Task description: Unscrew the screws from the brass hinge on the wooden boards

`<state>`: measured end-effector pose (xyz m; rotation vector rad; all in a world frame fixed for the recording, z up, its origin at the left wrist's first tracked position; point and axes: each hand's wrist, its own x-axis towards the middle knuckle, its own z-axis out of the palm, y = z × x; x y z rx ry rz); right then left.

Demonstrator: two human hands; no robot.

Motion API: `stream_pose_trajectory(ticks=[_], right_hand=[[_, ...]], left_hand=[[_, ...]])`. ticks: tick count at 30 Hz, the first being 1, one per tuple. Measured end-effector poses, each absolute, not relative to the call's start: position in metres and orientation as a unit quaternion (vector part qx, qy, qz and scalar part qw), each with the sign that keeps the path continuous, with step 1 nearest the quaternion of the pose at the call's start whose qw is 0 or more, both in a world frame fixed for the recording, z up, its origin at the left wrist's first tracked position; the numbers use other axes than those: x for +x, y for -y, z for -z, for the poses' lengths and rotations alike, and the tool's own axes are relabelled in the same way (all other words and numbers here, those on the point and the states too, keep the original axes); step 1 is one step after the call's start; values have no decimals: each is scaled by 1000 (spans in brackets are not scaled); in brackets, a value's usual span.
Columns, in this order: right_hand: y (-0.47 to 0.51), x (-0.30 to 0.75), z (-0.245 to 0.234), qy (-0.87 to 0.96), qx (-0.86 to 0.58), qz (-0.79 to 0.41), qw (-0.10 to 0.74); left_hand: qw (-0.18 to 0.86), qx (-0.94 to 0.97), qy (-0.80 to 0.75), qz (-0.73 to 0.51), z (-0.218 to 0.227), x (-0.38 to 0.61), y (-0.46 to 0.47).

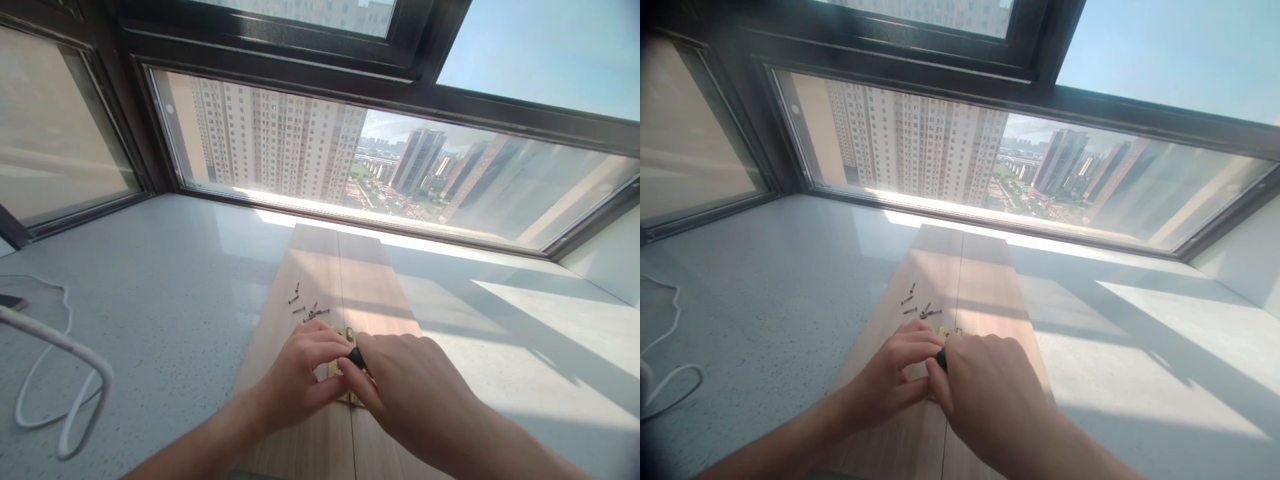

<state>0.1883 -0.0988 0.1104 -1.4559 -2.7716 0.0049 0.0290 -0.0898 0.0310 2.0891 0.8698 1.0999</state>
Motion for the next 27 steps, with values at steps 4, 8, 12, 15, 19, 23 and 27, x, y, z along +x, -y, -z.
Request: stream_pose_trajectory(ticks=[4,8,12,15,19,23,27], right_hand=[[94,195,-118,900,-418,-119,12],[90,200,-125,899,-420,-122,-14],[95,198,-119,866,-496,-13,-67],[97,196,-112,867,-495,23,-56],[93,196,-112,896,-442,-26,-33],[88,198,-121,905,-414,-79,-46],[83,201,-127,931,-348,-102,-38]], left_hand=[[355,837,-237,-343,-43,21,81],[353,855,-217,-312,-44,20,72],[310,860,-261,-311,-37,23,72],[292,856,-278,-324,-33,26,78],[262,835,-330,-354,-31,31,89],[281,814,-346,-373,-38,32,89],[337,851,-242,-322,-50,29,76]])
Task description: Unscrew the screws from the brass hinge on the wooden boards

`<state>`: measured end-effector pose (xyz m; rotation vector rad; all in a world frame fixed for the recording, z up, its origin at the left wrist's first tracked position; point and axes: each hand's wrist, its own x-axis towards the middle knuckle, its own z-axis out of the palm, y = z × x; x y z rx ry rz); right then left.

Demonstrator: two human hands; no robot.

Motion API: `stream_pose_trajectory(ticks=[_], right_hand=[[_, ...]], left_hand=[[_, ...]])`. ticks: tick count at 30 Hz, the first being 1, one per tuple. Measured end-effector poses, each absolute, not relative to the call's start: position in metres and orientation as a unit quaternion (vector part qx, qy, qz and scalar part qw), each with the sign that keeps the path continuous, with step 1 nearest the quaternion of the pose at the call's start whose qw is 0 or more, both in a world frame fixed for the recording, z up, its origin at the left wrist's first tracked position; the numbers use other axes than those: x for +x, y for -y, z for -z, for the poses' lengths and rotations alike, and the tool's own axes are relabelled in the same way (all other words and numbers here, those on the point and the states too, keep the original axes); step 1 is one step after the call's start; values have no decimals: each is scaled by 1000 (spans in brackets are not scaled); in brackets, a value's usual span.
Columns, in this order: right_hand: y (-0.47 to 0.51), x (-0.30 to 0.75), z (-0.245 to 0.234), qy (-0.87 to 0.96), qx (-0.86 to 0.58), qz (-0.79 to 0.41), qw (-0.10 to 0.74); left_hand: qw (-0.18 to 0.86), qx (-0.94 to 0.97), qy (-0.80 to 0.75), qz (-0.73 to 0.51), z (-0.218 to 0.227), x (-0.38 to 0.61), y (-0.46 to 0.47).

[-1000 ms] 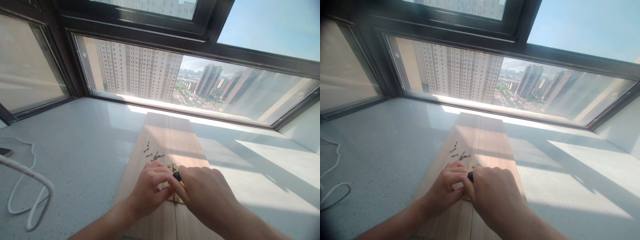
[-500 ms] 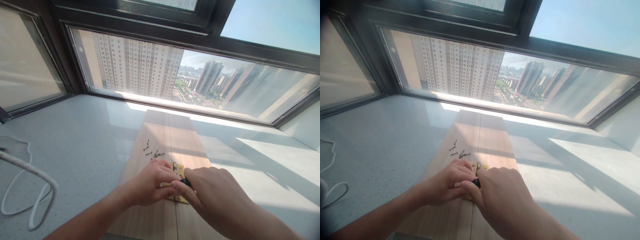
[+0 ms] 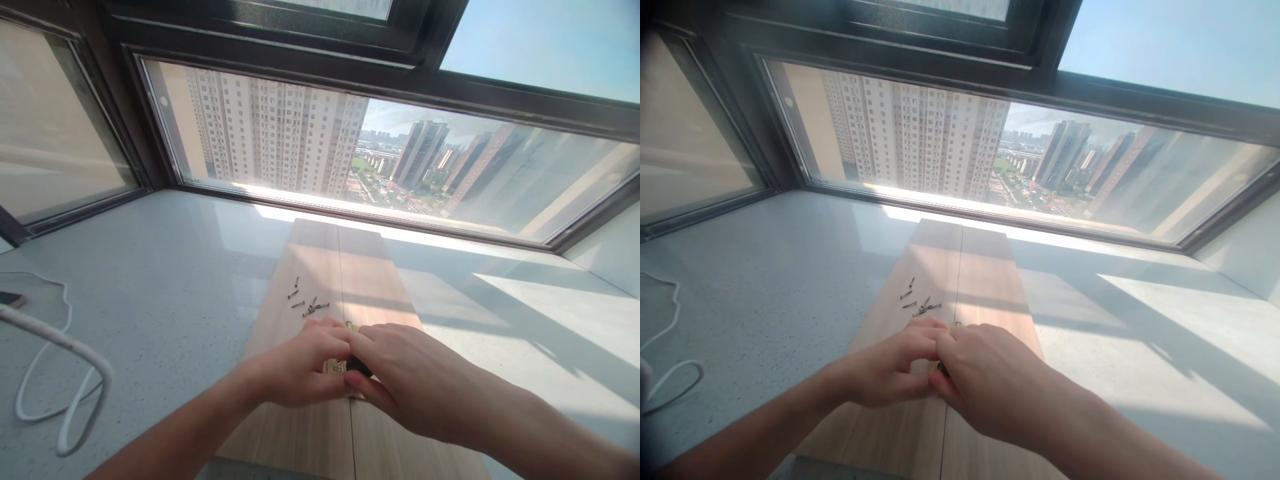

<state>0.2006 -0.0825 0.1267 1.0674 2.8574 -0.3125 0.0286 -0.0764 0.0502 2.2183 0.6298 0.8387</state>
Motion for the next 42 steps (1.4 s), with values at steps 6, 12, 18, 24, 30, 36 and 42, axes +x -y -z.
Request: stream_pose_trajectory(ticks=[6,12,18,24,30,36,42], right_hand=[[83,203,-126,-919,391,22,46],[94,198,-120,-882,466,-27,67],[86,197,-131,-913,393,103,49],[79,198,-142,-931,347,78,81],[94,186,-137,-887,447,-41,108],[94,182,-134,-919,384,46,81],[93,182,-134,-911,402,28,93]], left_hand=[[334,830,-276,-352,-43,33,77],[296,792,-379,-377,-31,42,94],[350,840,-251,-330,-48,30,80],[315,833,-286,-353,-40,30,80],[260,788,-400,-389,-30,42,103],[324,803,-318,-387,-44,31,94],[361,836,-234,-339,-48,21,76]])
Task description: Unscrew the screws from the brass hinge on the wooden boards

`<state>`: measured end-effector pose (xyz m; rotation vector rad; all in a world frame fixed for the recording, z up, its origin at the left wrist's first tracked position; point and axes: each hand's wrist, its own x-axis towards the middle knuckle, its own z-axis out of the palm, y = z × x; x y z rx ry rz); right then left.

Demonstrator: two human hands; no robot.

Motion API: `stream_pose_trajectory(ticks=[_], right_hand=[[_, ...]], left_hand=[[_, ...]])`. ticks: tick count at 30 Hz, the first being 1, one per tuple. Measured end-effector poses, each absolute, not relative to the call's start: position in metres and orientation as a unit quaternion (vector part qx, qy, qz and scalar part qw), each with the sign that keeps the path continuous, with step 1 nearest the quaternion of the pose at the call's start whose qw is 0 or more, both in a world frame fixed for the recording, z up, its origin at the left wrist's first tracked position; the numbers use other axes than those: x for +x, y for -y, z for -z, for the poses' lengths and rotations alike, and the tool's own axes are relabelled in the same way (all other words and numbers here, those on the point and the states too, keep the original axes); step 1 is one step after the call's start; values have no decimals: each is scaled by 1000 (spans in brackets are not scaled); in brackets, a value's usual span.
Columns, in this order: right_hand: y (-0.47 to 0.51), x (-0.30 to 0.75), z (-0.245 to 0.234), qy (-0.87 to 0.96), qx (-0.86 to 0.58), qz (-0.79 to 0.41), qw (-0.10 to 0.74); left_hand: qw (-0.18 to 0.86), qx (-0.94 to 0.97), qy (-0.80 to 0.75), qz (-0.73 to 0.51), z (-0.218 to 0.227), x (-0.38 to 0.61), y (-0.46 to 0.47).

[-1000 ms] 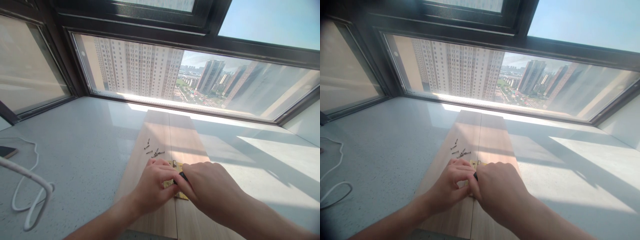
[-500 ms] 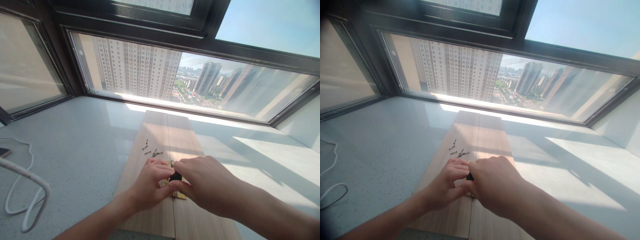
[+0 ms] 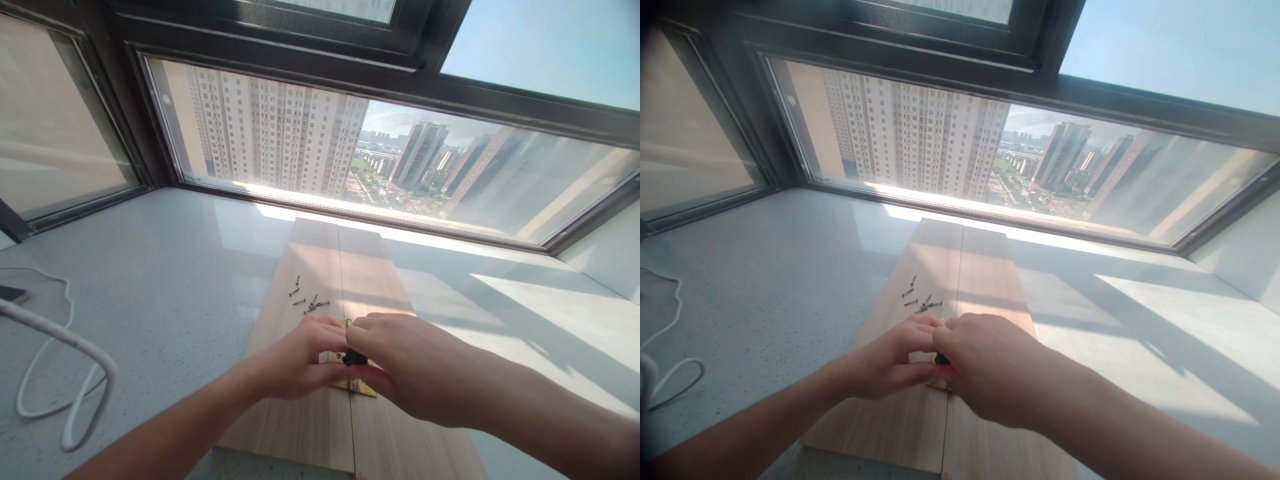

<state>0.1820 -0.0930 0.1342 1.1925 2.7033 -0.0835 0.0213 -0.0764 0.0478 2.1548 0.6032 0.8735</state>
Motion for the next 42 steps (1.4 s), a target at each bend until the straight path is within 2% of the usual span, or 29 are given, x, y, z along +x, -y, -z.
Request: stream_pose_trajectory(ticks=[7,11,19,22,28,30,33,37,39,42], right_hand=[[93,190,-126,-892,442,-18,95],[90,190,-126,-880,463,-32,100],[75,188,-136,-938,327,78,84],[72,191,-140,-947,304,61,88],[83,187,-139,-899,418,-23,130],[84,186,-137,-899,415,-22,137],[81,188,-137,-917,367,37,153],[73,192,-142,-940,310,70,124],[71,194,-144,-953,276,58,113],[72,195,-144,-947,294,2,131]], left_hand=[[275,800,-365,-389,-31,37,93],[269,780,-411,-387,-32,37,98],[383,837,-234,-313,-49,21,77],[357,833,-285,-313,-46,23,77],[258,823,-395,-317,-41,35,94],[240,812,-423,-322,-42,37,97],[279,811,-392,-332,-46,34,92],[392,836,-235,-305,-53,24,77],[395,836,-235,-299,-53,22,75],[340,829,-308,-320,-47,26,81]])
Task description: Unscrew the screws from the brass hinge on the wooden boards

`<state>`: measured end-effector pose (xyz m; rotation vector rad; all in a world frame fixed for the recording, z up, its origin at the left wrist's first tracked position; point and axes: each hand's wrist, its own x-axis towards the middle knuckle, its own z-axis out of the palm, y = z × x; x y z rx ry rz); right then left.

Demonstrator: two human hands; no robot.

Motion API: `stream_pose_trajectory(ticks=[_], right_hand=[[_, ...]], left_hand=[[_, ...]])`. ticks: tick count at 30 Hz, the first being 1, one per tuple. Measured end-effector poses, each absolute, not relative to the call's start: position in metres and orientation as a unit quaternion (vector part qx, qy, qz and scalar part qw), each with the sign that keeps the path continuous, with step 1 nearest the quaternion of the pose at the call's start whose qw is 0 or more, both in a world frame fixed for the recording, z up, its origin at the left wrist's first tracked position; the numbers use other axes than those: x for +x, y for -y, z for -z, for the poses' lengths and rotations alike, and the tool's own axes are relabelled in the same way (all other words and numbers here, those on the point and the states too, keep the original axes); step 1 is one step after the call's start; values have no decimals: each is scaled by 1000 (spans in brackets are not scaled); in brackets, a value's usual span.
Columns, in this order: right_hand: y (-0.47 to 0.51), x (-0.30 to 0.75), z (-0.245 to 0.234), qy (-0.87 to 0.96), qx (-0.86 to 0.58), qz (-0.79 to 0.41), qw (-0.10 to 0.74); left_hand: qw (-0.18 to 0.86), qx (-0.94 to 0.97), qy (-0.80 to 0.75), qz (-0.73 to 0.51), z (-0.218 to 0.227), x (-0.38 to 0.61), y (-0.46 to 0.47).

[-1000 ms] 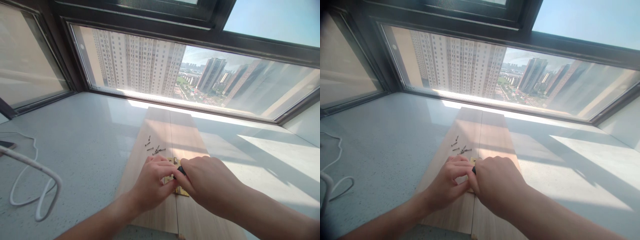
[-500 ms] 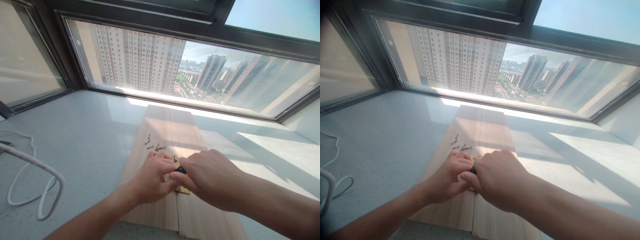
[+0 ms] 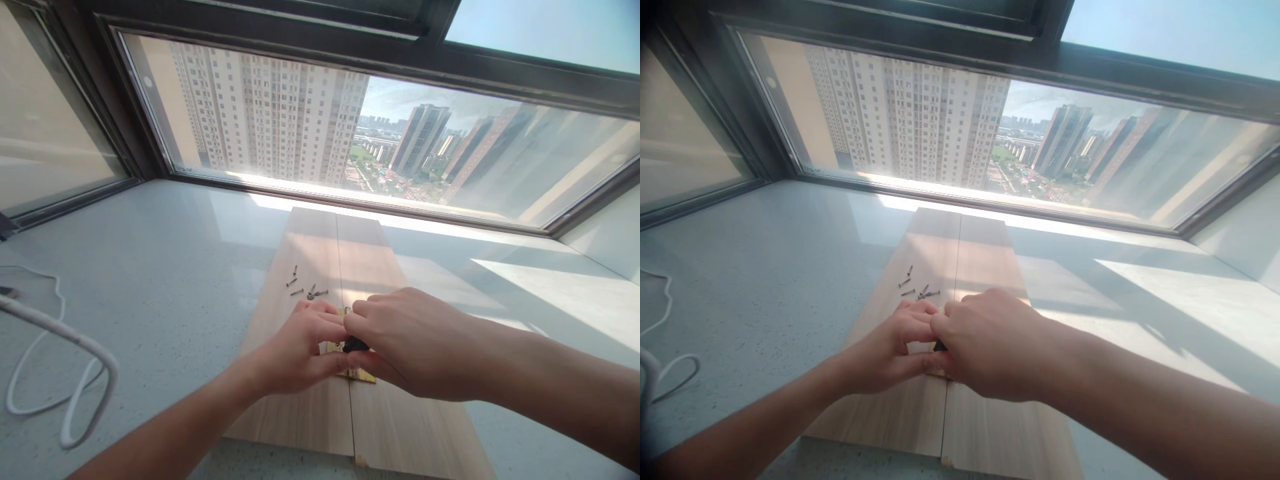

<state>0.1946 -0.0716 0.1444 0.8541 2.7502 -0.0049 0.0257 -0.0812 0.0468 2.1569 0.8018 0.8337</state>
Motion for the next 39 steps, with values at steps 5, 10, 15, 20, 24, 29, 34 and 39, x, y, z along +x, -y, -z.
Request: stream_pose_trajectory(ticks=[5,10,15,20,24,29,34,39], right_hand=[[83,190,-139,-904,405,-54,128],[86,186,-135,-912,387,32,129],[78,192,-141,-942,311,81,94],[80,193,-144,-918,373,-6,136],[84,189,-139,-900,407,-31,152],[75,188,-139,-925,345,49,153],[72,192,-142,-934,326,45,139],[79,195,-139,-922,365,-39,126]], left_hand=[[246,802,-414,-353,-37,37,97],[301,823,-337,-346,-48,30,89],[410,839,-196,-299,-57,19,71],[310,832,-324,-325,-42,29,85],[244,806,-412,-347,-38,36,99],[340,826,-295,-338,-52,26,83],[337,833,-275,-342,-49,25,76],[255,800,-403,-365,-39,40,97]])
